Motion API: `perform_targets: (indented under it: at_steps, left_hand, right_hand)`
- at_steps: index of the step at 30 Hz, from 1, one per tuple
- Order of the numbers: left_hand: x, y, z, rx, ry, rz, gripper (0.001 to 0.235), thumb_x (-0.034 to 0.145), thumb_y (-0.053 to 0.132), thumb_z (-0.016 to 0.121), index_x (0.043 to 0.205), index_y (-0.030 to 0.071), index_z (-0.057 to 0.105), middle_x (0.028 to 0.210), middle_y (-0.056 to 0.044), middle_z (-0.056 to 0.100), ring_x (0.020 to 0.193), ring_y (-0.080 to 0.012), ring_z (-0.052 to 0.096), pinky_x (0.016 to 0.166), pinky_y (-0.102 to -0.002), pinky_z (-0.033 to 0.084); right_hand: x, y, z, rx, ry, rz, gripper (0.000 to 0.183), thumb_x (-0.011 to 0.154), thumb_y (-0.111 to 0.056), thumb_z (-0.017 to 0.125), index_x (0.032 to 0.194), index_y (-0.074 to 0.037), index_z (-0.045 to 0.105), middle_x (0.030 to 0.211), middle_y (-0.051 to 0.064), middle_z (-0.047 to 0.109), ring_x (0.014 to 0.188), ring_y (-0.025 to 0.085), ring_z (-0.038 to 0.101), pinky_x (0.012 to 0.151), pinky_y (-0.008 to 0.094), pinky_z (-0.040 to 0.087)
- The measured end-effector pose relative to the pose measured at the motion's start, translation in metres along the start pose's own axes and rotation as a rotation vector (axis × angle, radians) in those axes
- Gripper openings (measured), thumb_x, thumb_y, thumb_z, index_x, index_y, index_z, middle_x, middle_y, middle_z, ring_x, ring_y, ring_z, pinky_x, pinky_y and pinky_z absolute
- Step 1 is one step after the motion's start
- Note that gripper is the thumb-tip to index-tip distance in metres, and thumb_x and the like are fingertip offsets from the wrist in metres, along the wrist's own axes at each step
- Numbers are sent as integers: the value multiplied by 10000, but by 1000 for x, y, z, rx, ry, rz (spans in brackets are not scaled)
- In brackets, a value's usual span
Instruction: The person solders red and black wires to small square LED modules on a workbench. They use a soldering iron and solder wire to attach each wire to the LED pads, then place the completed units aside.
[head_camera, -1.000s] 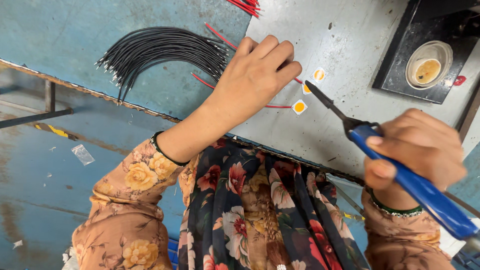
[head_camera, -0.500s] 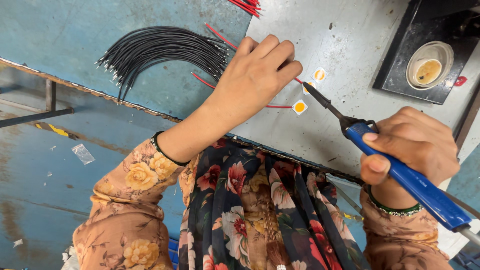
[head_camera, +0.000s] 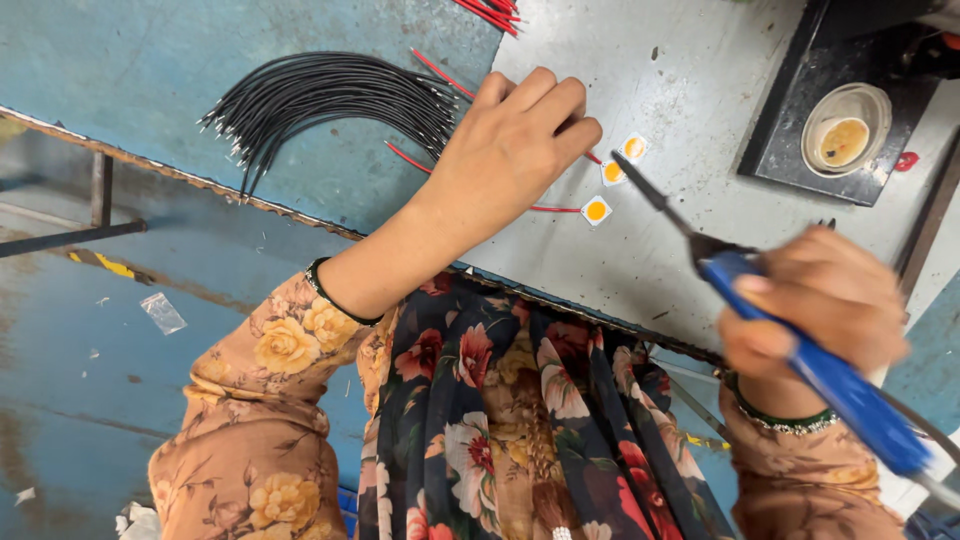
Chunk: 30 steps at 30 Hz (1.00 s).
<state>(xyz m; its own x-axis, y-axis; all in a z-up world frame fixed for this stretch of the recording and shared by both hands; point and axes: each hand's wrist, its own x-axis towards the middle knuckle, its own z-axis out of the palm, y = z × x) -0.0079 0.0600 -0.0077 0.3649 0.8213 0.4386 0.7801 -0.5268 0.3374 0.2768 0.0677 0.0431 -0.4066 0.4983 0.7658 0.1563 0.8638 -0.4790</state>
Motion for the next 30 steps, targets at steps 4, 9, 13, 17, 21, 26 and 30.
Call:
perform_targets:
  at_steps: [4,9,13,17,21,26,30]
  left_hand:
    - [1,0,-1,1,3,7,148,937,118,646,1082,143,652,1088,-1,519,1073,-186,530,893,-366,404]
    - [-1,1,-1,14,2,6,155,938,115,650,1091,140,649,1100,-4,518,1086,-187,530,897,-359,404]
    - [0,1,-1,16,-3,7,146,936,119,652,1081,138,650,1091,-4,519,1071,-186,529,894,-363,404]
    - [1,2,-2,24,-12,10,145,931,122,647,1075,137,652,1083,-8,521,1070,-189,532,892,-362,404]
    - [0,6,-8,11,-14,8,141,926,145,640,1065,133,660,1070,-21,527,1074,-203,542,887,-370,409]
    - [-11,24,-26,-20,-93,-40,120,909,153,634,1013,117,680,1017,-23,549,1019,-209,560,862,-367,427]
    - [-19,14,-41,-63,-80,-94,181,902,128,617,1060,123,703,1056,-5,582,1047,-193,581,871,-361,448]
  right_hand:
    - [-27,5,-17,-203,296,63,487,1067,-335,527,769,27,396,641,147,427,495,252,422,443,379,398]
    - [-58,13,-44,-253,292,206,512,1101,-410,360,817,15,380,640,106,401,425,268,413,442,367,358]
    - [-90,32,-62,-233,337,176,564,1123,-426,262,874,55,419,635,78,437,462,250,432,428,336,374]
    - [-134,49,-89,-479,482,111,589,1106,-431,251,839,52,454,637,136,473,464,248,439,440,331,373]
    - [-166,59,-104,-630,555,52,581,1112,-416,262,799,34,455,653,139,485,499,239,432,460,332,364]
    - [-178,63,-103,-582,548,101,574,1119,-423,273,814,27,458,695,120,488,529,220,422,464,318,361]
    - [-190,70,-105,-508,571,144,569,1121,-432,286,841,26,475,730,110,494,533,190,402,455,296,357]
